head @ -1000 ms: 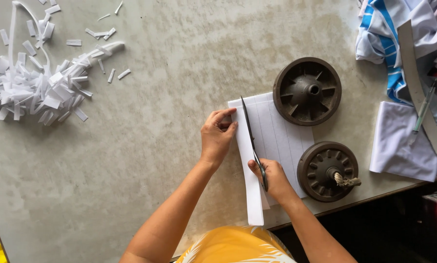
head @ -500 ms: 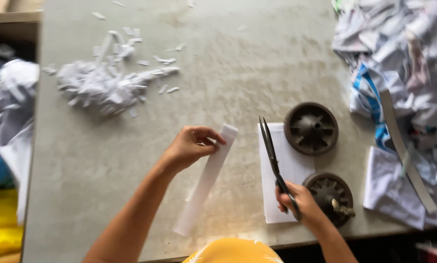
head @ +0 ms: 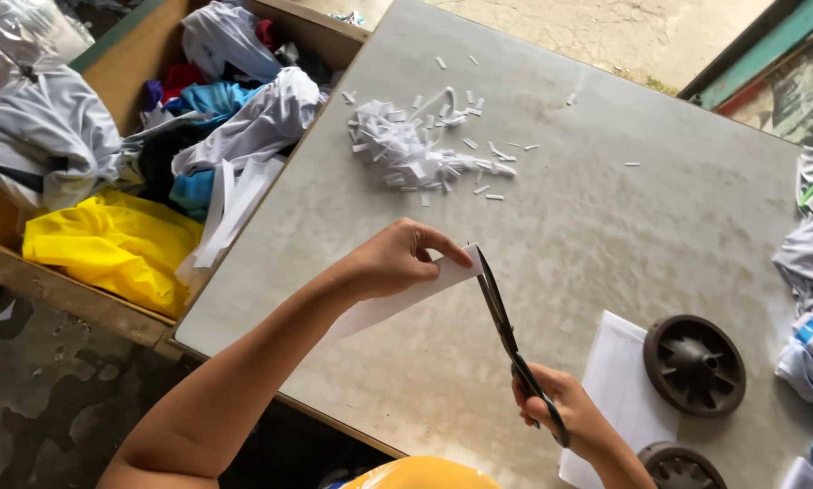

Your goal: The person uses scissors to cut a long white sheet of paper into small rectangular pieces on a table. The cut pieces are dropped onto the table surface, and the remaining paper is repositioned for further cutting. Two metal weights are used to hold the paper in place during the process.

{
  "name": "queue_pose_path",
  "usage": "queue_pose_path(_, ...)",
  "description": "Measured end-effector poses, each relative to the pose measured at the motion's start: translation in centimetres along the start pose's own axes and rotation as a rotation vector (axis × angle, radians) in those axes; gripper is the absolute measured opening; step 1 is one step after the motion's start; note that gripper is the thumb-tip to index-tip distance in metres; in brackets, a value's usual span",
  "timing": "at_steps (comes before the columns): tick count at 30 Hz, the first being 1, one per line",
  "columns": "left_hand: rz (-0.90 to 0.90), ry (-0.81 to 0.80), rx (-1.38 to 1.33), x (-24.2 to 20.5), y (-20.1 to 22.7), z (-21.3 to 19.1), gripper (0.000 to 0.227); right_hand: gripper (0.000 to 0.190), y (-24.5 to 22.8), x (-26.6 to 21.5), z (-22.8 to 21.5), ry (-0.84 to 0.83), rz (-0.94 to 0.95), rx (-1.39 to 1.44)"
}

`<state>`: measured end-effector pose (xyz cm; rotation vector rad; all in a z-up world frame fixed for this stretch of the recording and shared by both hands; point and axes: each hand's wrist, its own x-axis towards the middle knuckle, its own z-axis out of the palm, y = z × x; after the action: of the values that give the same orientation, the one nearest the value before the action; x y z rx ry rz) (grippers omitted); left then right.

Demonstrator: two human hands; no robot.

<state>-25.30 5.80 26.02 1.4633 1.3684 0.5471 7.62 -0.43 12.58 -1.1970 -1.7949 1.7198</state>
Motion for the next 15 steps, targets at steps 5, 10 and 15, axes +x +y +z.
queue_pose_path(5,-0.036,0.011,-0.044,0.2,-1.6,-3.9,0.06,0.07,-2.1,5.1,2.2,0.039,0.029,-0.075)
queue_pose_path(10,-0.044,-0.02,-0.103,2.8,-4.9,-8.5,0.061,0.068,-1.4,11.2,3.9,0.05,0.069,-0.003)
queue_pose_path(15,-0.14,-0.046,-0.101,7.5,-7.1,-12.2,0.064,0.038,0.7,17.5,4.4,0.099,0.151,0.059)
